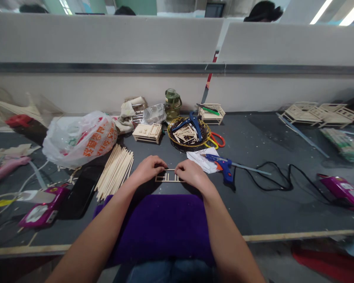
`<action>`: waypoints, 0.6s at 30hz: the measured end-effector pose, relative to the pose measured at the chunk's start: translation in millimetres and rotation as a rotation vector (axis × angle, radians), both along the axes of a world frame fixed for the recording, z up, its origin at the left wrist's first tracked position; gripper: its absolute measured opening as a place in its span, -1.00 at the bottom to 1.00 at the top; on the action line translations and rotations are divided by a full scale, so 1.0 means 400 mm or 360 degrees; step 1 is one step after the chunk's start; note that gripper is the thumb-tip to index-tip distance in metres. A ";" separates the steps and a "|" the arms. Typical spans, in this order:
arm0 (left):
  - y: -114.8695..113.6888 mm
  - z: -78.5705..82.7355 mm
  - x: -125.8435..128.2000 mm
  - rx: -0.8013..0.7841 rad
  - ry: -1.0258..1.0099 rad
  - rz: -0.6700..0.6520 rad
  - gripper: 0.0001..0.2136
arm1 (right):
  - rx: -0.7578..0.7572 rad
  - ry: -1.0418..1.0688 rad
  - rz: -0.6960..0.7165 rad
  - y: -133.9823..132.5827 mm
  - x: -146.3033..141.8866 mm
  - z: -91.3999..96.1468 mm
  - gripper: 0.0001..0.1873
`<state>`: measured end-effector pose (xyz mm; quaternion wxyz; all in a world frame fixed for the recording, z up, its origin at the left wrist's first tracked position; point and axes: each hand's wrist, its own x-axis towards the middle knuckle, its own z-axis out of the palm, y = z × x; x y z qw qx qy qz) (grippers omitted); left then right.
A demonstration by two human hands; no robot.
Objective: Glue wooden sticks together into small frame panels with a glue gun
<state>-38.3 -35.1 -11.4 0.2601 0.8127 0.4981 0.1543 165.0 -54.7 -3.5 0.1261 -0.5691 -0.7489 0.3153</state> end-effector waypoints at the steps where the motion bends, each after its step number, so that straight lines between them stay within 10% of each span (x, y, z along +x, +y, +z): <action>1: 0.000 0.000 0.000 0.0001 0.0001 0.0002 -0.80 | -0.0005 0.0006 -0.0006 0.001 0.001 0.000 -0.72; 18: -0.001 -0.004 0.004 0.0009 -0.0018 -0.0023 -0.81 | -0.0046 0.0044 -0.0021 0.002 0.000 -0.007 -0.71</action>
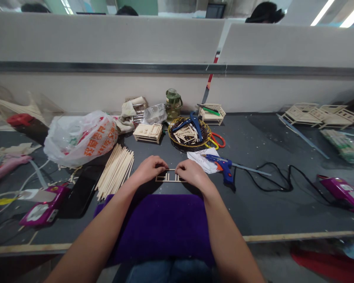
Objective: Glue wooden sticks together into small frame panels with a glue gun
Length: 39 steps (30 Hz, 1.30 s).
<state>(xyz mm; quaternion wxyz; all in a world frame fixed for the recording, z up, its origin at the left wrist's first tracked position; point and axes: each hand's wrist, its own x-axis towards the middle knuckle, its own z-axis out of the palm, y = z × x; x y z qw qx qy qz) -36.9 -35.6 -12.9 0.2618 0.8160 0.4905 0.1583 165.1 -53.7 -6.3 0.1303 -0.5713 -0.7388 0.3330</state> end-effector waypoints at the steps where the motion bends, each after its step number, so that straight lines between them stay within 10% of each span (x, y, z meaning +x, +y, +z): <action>1: 0.000 0.000 0.000 -0.0002 0.0000 0.0000 -0.81 | -0.0002 0.0002 -0.0002 0.000 0.000 0.001 -0.71; 39: -0.029 -0.005 0.034 0.0091 0.0076 -0.0439 -0.90 | 0.0025 -0.0004 0.0075 0.004 0.003 -0.007 -0.72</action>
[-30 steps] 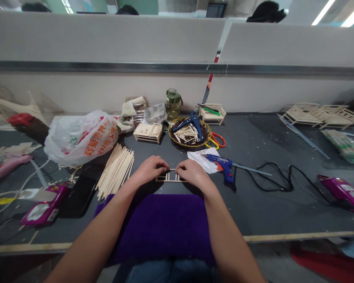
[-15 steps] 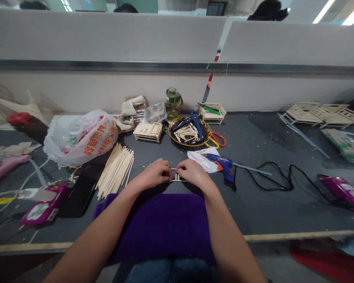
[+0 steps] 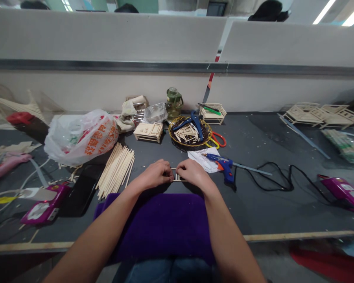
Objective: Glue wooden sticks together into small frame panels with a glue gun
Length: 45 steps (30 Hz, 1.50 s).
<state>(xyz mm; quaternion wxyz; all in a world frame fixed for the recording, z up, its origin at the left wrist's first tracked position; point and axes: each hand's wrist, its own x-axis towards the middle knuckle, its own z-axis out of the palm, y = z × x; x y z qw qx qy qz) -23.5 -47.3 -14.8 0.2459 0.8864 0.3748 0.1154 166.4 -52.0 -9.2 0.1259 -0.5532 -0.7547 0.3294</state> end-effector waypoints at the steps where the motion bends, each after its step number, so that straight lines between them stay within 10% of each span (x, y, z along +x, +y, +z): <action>1: 0.000 0.002 0.000 -0.0002 0.0005 -0.0001 -0.90 | 0.0001 0.0001 0.0001 0.000 0.000 0.001 -0.72; 17: 0.017 0.017 -0.024 -0.0231 -0.0294 0.0039 -0.90 | 0.0178 0.0192 -0.0134 0.004 0.012 0.006 -0.74; 22: 0.062 0.019 -0.092 -0.0322 -0.0815 0.0614 -0.85 | 0.0580 0.0524 -0.0522 -0.001 0.016 0.029 -0.73; 29: 0.092 -0.025 -0.121 0.0127 -0.1090 0.1277 -0.77 | 0.1171 0.0827 -0.1152 -0.014 0.023 0.039 -0.63; 45: 0.032 -0.038 -0.104 0.0839 -0.0776 0.1257 -0.70 | 0.1578 0.0573 -0.1077 -0.056 0.008 -0.013 -0.66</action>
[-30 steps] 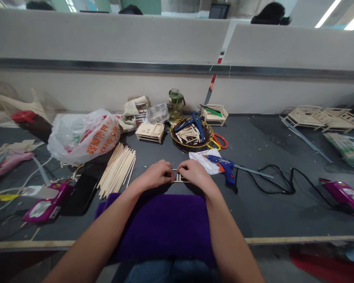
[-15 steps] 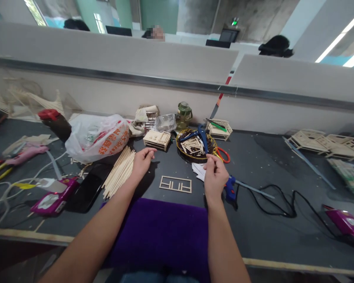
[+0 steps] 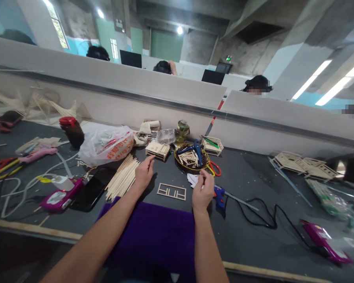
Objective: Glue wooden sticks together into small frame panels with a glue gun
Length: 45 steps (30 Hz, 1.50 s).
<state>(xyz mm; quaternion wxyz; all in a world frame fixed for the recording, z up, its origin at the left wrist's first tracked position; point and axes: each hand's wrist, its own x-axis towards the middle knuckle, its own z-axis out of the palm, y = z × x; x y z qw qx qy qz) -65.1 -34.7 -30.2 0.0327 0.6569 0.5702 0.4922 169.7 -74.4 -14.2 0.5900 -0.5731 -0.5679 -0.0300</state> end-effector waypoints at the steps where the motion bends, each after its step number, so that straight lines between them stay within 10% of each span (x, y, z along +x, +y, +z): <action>1: 0.001 -0.003 0.000 0.0021 0.0008 -0.0006 -0.69 | -0.0016 -0.0120 0.0035 -0.005 0.009 0.002 -0.69; 8: 0.003 -0.016 0.003 0.0011 -0.0008 -0.0033 -0.69 | -0.0590 -0.1220 0.0470 -0.018 0.054 -0.007 -0.58; 16: 0.003 -0.013 0.008 -0.0007 -0.0024 -0.0088 -0.72 | -0.0777 -0.1452 0.0413 -0.004 0.051 -0.023 -0.81; 34: 0.019 -0.003 -0.001 -0.0212 -0.0375 -0.0028 -0.73 | -0.0284 0.0219 -0.0379 -0.025 0.123 0.036 -0.57; 45: 0.035 -0.005 0.006 -0.0300 -0.0781 0.0014 -0.74 | 0.0050 -0.0010 -0.0736 -0.015 0.168 0.027 -0.58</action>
